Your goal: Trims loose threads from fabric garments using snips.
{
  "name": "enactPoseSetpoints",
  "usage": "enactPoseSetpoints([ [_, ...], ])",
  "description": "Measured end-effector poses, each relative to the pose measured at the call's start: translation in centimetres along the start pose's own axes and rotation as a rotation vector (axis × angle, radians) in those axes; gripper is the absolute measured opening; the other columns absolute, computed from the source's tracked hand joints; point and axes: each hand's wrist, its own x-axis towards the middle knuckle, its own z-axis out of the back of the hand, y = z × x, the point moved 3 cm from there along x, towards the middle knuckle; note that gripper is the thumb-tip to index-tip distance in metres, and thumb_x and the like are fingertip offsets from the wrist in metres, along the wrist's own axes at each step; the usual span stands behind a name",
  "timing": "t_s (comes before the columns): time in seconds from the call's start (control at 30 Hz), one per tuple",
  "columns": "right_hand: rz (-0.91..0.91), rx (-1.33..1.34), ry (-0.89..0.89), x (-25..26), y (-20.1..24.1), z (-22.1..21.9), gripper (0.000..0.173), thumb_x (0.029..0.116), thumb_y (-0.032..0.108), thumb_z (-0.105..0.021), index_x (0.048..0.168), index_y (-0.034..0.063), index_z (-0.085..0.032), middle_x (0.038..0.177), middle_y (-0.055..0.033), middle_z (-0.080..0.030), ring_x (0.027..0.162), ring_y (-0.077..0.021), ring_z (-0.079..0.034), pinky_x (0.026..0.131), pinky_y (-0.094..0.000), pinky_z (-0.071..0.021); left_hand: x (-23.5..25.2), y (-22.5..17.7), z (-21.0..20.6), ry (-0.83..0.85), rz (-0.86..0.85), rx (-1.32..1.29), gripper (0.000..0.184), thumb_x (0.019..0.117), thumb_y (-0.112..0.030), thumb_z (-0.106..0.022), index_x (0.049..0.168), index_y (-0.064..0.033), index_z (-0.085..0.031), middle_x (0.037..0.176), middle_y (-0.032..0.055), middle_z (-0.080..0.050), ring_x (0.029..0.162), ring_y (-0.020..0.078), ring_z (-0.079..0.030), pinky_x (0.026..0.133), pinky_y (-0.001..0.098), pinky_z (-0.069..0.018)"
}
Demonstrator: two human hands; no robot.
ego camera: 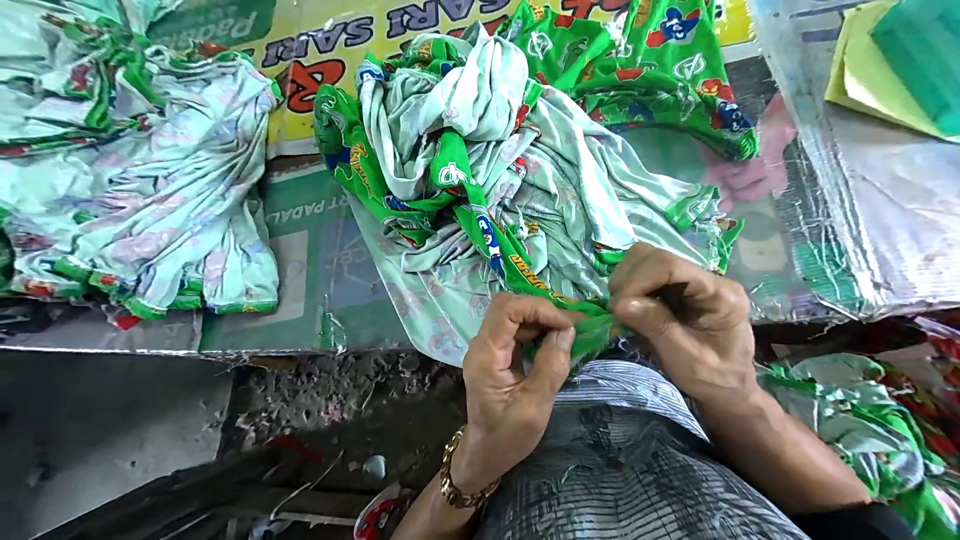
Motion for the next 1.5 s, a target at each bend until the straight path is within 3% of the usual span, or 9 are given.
enactPoseSetpoints([
  [0.17, -0.091, 0.152, -0.095, 0.2, -1.2, 1.4, 0.032, 0.1059, 0.035, -0.056, 0.078, 0.0193, -0.058, 0.069, 0.0098, -0.051, 0.056, 0.0012, -0.046, 0.049, -0.0151, -0.0394, 0.0, 0.1, 0.5, 0.009, 0.034, -0.077, 0.012, 0.1006, -0.007, -0.059, 0.111, -0.0128, -0.063, 0.101, -0.0003, -0.071, 0.092, 0.0071, -0.07, 0.083, 0.0227, -0.059],
  [0.3, -0.027, 0.101, 0.265, 0.3, -1.7, 1.1, 0.027, 0.0989, 0.034, -0.068, 0.107, 0.0084, -0.068, 0.102, 0.0037, -0.062, 0.079, 0.0032, -0.055, 0.063, -0.0116, -0.0476, 0.1, -0.1, 0.7, 0.004, 0.039, -0.09, 0.012, 0.1005, -0.008, -0.06, 0.111, -0.014, -0.064, 0.101, -0.0009, -0.071, 0.091, 0.0068, -0.07, 0.083, 0.0232, -0.059],
  [0.37, -0.005, 0.102, 0.326, 0.2, -1.7, 0.9, 0.017, 0.0964, 0.021, -0.072, 0.095, 0.0053, -0.066, 0.105, -0.0007, -0.062, 0.091, -0.0009, -0.059, 0.072, -0.013, -0.0517, 0.2, -0.4, 1.3, 0.032, 0.03, -0.05, 0.013, 0.1004, -0.01, -0.061, 0.112, -0.0151, -0.064, 0.102, -0.0023, -0.071, 0.092, 0.0062, -0.07, 0.083, 0.0231, -0.0593],
  [0.5, 0.164, -0.075, 0.207, -0.3, -0.2, 0.9, 0.01, 0.0979, 0.011, -0.067, 0.096, 0.0064, -0.059, 0.097, -0.0013, -0.064, 0.089, -0.0022, -0.063, 0.075, -0.0147, -0.055, 0.2, -2.0, 2.8, 0.173, -0.125, 0.466, 0.017, 0.0995, -0.019, -0.068, 0.115, -0.0132, -0.069, 0.104, -0.0059, -0.072, 0.1, 0.002, -0.066, 0.093, 0.0217, -0.0533],
  [0.63, 0.373, -0.439, 0.066, -2.2, 1.5, 0.2, 0.008, 0.0957, 0.006, -0.065, 0.1, 0.0086, -0.059, 0.1, -0.0048, -0.064, 0.091, -0.0078, -0.064, 0.078, -0.018, -0.0546, -0.6, -2.8, 2.5, -0.124, -0.337, 0.896, 0.004, 0.0978, -0.02, -0.069, 0.099, -0.0167, -0.072, 0.102, -0.0024, -0.064, 0.105, 0.0094, -0.059, 0.095, 0.0291, -0.0454],
  [0.73, 0.454, -0.614, 0.1, -3.4, 1.9, -0.5, 0.008, 0.0996, 0.01, -0.062, 0.106, 0.0108, -0.057, 0.097, -0.0079, -0.065, 0.086, -0.015, -0.065, 0.074, -0.0248, -0.0536, -0.9, -2.3, 2.0, -0.241, -0.204, 0.489, 0.006, 0.0995, -0.021, -0.067, 0.103, -0.0168, -0.066, 0.097, -0.0101, -0.066, 0.091, -0.0018, -0.065, 0.081, 0.016, -0.0573],
  [0.9, 0.387, -0.567, 0.118, -3.5, 1.6, -0.1, 0.02, 0.1037, 0.027, -0.063, 0.098, 0.0076, -0.063, 0.088, -0.0071, -0.067, 0.08, -0.0118, -0.065, 0.069, -0.0228, -0.0518, -1.7, -0.4, -0.5, -0.231, 0.146, -0.412, 0.009, 0.0972, -0.014, -0.069, 0.106, -0.0115, -0.068, 0.095, 0.0029, -0.072, 0.086, 0.0099, -0.072, 0.083, 0.0288, -0.0614],
  [1.2, 0.328, -0.447, -0.004, -2.2, 2.5, -0.7, 0.028, 0.0932, 0.026, -0.078, 0.107, 0.0063, -0.064, 0.096, -0.0031, -0.063, 0.084, -0.0032, -0.061, 0.072, -0.0136, -0.051, -1.8, -0.1, -1.7, -0.183, 0.087, -0.411, 0.012, 0.0963, -0.012, -0.069, 0.108, -0.0116, -0.068, 0.099, 0.0006, -0.072, 0.091, 0.0063, -0.07, 0.086, 0.0247, -0.0597],
  [1.5, 0.141, -0.393, 0.048, -2.0, 2.2, 0.0, 0.033, 0.0947, 0.027, -0.067, 0.119, 0.0095, -0.054, 0.103, -0.0001, -0.061, 0.088, -0.0013, -0.06, 0.071, -0.0152, -0.0523, -1.9, 0.4, -1.1, -0.178, 0.028, -0.425, 0.016, 0.0946, -0.008, -0.071, 0.109, -0.0127, -0.067, 0.101, 0.0012, -0.071, 0.094, 0.0078, -0.07, 0.089, 0.0259, -0.0587],
])
